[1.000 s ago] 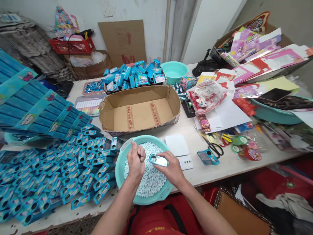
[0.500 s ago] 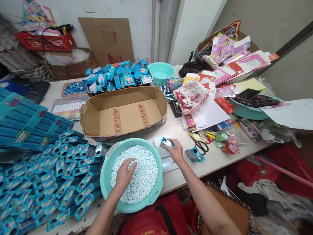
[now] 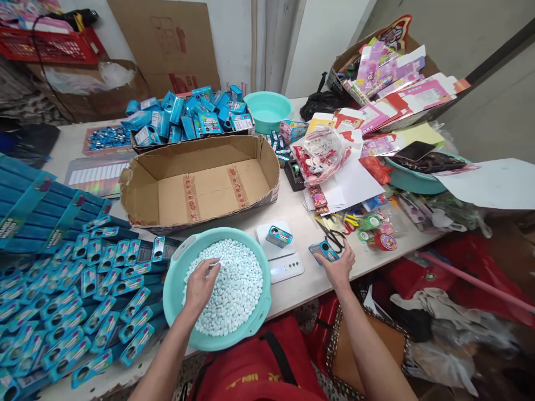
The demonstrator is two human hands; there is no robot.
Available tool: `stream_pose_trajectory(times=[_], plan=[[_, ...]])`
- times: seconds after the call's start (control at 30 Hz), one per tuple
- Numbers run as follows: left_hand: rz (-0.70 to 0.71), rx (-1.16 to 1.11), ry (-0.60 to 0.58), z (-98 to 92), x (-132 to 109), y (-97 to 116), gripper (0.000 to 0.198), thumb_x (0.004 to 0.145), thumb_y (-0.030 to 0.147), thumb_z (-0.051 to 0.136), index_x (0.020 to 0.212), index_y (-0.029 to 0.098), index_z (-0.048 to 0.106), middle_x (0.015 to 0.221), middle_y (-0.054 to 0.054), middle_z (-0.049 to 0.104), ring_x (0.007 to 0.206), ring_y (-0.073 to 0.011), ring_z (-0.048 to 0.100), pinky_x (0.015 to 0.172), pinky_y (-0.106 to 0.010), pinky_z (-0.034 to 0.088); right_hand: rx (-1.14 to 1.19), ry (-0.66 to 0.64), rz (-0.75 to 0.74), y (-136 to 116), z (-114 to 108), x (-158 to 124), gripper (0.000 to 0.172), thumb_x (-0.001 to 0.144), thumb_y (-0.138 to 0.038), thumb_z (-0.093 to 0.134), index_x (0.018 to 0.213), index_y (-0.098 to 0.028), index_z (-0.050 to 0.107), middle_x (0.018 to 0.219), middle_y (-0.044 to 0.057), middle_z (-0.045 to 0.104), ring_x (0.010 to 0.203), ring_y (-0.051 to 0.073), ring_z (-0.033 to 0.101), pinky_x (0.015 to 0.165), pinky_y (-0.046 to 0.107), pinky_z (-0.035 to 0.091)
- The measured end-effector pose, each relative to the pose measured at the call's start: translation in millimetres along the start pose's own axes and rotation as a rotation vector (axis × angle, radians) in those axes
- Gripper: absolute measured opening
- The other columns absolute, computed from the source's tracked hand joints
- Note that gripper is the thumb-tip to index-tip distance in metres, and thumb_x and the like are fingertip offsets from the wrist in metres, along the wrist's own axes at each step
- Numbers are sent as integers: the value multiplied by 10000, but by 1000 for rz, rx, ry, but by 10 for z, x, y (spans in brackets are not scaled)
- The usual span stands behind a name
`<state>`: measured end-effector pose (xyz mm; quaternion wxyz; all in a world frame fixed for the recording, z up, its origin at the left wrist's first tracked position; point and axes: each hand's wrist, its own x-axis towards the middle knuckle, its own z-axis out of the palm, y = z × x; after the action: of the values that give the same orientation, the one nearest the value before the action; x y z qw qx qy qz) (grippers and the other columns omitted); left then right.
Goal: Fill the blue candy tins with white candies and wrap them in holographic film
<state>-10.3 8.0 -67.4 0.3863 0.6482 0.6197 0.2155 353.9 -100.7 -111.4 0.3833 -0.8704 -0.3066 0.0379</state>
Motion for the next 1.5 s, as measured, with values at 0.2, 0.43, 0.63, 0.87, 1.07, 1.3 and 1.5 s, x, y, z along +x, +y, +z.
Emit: stream_pose_trajectory(times=[0.2, 0.43, 0.63, 0.87, 1.07, 1.3, 1.5], plan=[[16, -20, -13, 27, 131, 191, 344, 786, 465, 493, 919, 193, 657, 1033, -71, 670, 910, -228, 632, 808, -328, 494, 155, 18, 210, 89, 126, -20, 787, 441, -499, 781, 1093, -148, 514, 1070, 108, 557, 1020, 269, 495, 934, 459, 367], [134, -39, -21, 188, 298, 508, 296, 812, 416, 492, 918, 195, 659, 978, -50, 684, 890, -201, 627, 800, -314, 489, 245, 97, 407, 111, -7, 4, 560, 440, -452, 780, 865, -155, 568, 706, -16, 565, 654, 157, 516, 685, 346, 463], [373, -9, -73, 532, 484, 861, 215, 852, 300, 487, 958, 189, 636, 927, -32, 654, 813, -155, 615, 773, -282, 468, 248, 87, 388, 87, -254, -119, 585, 457, -483, 779, 891, -137, 598, 712, 11, 594, 646, 168, 541, 654, 332, 468], [529, 301, -191, 804, 689, 1254, 260, 856, 247, 514, 1103, 214, 589, 1133, -51, 596, 1037, -198, 532, 852, -299, 415, 280, 64, 426, 104, -235, -256, 589, 455, -477, 775, 896, -132, 590, 728, 20, 598, 641, 164, 539, 661, 336, 471], [44, 674, -314, 413, 572, 731, 247, 883, 258, 394, 913, 181, 628, 939, -93, 635, 883, -236, 586, 677, -302, 384, 237, 115, 444, 75, -325, -259, 560, 462, -463, 774, 879, -130, 601, 719, 26, 600, 646, 174, 548, 652, 329, 479], [42, 438, -542, 195, 199, 45, 43, 716, 192, 575, 733, 177, 612, 813, -47, 639, 809, -198, 575, 710, -277, 379, 235, 121, 475, -25, -329, -239, 571, 427, -443, 782, 865, -127, 594, 692, 16, 580, 646, 179, 543, 644, 329, 486], [-430, -603, -536, 6, 269, -14, 225, 628, 308, 676, 758, 166, 561, 595, 19, 526, 542, -108, 500, 542, -223, 379, 206, 71, 475, -139, -279, -243, 560, 439, -463, 761, 860, -140, 579, 708, 14, 570, 669, 187, 537, 680, 343, 468]])
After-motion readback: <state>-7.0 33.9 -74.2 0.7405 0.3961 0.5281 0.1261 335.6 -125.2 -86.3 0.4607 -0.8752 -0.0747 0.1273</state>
